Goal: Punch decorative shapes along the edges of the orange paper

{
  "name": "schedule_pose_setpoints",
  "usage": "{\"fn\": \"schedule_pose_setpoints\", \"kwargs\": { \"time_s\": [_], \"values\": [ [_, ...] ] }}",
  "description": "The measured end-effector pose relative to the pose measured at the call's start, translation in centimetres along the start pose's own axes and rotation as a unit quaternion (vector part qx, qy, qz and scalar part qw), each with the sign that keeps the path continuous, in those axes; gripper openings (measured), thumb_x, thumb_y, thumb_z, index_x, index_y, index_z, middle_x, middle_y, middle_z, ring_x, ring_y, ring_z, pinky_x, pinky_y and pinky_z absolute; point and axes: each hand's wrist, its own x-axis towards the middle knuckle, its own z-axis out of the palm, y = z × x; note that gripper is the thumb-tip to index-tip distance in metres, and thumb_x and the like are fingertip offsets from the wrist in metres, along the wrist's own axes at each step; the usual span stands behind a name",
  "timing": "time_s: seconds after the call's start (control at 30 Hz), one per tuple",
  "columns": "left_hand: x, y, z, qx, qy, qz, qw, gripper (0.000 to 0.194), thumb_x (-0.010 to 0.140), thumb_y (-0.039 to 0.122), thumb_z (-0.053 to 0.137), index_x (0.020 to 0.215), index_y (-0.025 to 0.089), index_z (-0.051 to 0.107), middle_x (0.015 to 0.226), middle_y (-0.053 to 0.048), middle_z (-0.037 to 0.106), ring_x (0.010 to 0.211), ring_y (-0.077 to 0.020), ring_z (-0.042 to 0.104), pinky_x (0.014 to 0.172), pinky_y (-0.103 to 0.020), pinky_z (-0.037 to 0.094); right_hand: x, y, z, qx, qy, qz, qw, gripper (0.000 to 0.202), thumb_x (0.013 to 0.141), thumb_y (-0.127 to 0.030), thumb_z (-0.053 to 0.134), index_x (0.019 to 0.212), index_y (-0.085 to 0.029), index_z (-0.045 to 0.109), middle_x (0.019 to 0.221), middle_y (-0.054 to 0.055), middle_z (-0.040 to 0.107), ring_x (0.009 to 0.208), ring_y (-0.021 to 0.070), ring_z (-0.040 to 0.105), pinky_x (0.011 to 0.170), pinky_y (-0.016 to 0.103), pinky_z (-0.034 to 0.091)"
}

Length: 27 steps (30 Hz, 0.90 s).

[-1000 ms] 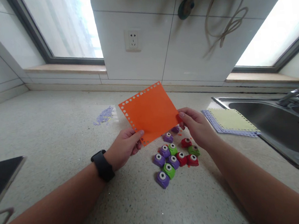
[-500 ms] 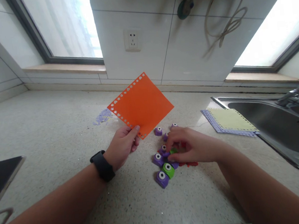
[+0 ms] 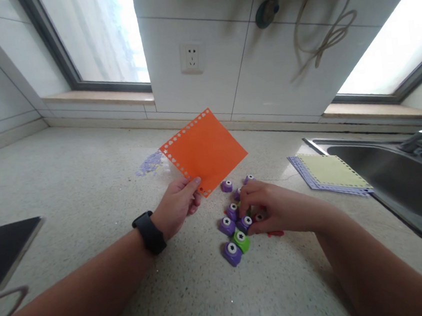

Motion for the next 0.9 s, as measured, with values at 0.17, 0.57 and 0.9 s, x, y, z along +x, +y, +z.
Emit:
{"fn": "schedule_pose_setpoints", "kwargs": {
  "time_s": [0.17, 0.57, 0.9],
  "values": [
    [-0.2, 0.2, 0.0, -0.033, 0.006, -0.011, 0.999, 0.029, 0.081, 0.043, 0.075, 0.083, 0.018, 0.061, 0.058, 0.004, 0.057, 0.043, -0.0068, 0.046, 0.036, -0.016, 0.029, -0.2, 0.4, -0.1, 0.077, 0.053, 0.023, 0.995, 0.017, 0.086, -0.033, 0.079, 0.096, -0.022, 0.072, 0.103, 0.006, 0.069, 0.093, 0.0204, 0.065, 0.082, 0.035, 0.051],
    [-0.3, 0.4, 0.2, -0.071, 0.014, -0.023, 0.997, 0.034, 0.079, 0.045, 0.079, 0.083, 0.019, 0.058, 0.062, 0.004, 0.057, 0.046, -0.0079, 0.05, 0.037, -0.017, 0.029, 0.5, 1.3, 0.9, 0.39, 0.252, 0.06, 0.884, 0.026, 0.089, -0.032, 0.077, 0.102, -0.023, 0.057, 0.097, 0.003, 0.071, 0.082, 0.0154, 0.071, 0.075, 0.032, 0.058],
    [-0.2, 0.4, 0.1, -0.093, 0.013, -0.014, 0.996, 0.033, 0.078, 0.043, 0.08, 0.086, 0.019, 0.06, 0.066, 0.003, 0.059, 0.047, -0.007, 0.048, 0.039, -0.017, 0.029, 1.1, 1.8, 1.9, 0.474, 0.313, 0.118, 0.814, 0.029, 0.084, -0.035, 0.082, 0.1, -0.025, 0.06, 0.096, -0.001, 0.065, 0.079, 0.0148, 0.069, 0.075, 0.033, 0.055]
  ]
}}
